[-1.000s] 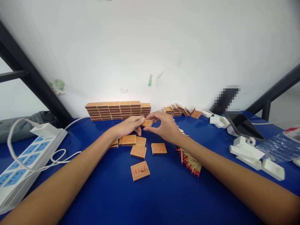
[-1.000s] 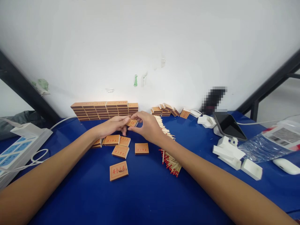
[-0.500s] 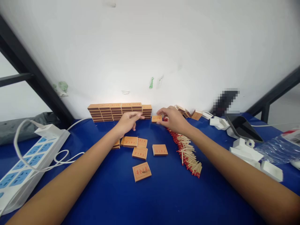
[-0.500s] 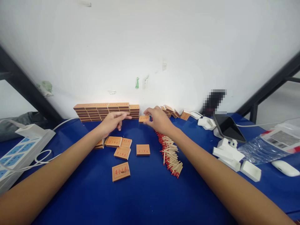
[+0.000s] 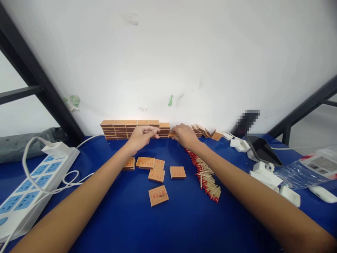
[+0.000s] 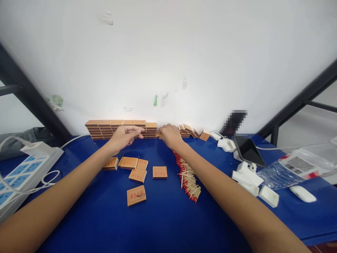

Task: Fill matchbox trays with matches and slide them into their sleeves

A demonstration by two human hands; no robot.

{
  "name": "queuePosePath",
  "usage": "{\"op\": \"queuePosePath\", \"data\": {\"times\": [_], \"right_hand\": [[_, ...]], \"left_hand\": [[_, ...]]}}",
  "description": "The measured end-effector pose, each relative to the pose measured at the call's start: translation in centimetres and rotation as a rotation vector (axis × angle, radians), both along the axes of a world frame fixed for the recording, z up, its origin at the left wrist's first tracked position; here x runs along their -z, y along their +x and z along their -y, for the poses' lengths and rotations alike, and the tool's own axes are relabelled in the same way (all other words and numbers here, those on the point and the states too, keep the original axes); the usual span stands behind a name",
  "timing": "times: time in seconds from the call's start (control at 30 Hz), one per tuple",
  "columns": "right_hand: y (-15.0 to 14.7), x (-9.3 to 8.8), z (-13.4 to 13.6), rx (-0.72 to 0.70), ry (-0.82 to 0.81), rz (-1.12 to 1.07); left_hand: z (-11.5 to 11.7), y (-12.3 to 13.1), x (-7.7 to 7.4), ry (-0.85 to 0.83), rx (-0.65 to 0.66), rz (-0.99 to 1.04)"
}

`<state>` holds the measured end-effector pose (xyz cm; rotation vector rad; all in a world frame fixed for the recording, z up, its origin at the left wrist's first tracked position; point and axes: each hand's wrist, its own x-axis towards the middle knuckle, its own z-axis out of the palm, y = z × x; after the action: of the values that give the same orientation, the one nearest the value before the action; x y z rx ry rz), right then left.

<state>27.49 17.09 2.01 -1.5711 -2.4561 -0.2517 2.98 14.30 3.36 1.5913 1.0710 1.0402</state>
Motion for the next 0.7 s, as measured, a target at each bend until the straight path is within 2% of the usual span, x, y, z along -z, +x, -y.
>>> {"op": "queuePosePath", "data": {"times": [0.1,0.17,0.23,0.3,0.37,0.5,0.57,0.7], "right_hand": [[0.0,-0.8,1.6,0.023,0.046,-0.023],[-0.7,-1.6,3.5,-0.013,0.055,-0.124],[-2.4,-2.4,5.7,-0.138,-0.011,-0.293],[-4.7,-2.9,7.9,-0.255,-0.130,-0.355],[-7.3,-3.2,9.4,-0.291,-0.160,-0.240],[-10.8,-3.2,10.4,-0.227,-0.205,0.091],[-11.6,-2.9,10.1,-0.212,-0.235,0.133],[-12.2,-2.3,9.7,-0.241,-0.236,0.081]], "left_hand": [[0.5,-0.1,-1.5,0.034,0.011,-0.022],[0.8,-0.3,-2.8,0.064,0.005,-0.036],[1.1,-0.7,-4.2,0.091,0.001,-0.054],[1.5,-1.3,-5.6,0.113,-0.008,-0.078],[1.8,-2.1,-6.9,0.135,-0.016,-0.105],[2.6,-3.3,-9.1,0.229,-0.043,-0.198],[3.0,-3.7,-9.9,0.267,-0.054,-0.226],[3.6,-4.1,-10.7,0.321,-0.048,-0.277]]}}
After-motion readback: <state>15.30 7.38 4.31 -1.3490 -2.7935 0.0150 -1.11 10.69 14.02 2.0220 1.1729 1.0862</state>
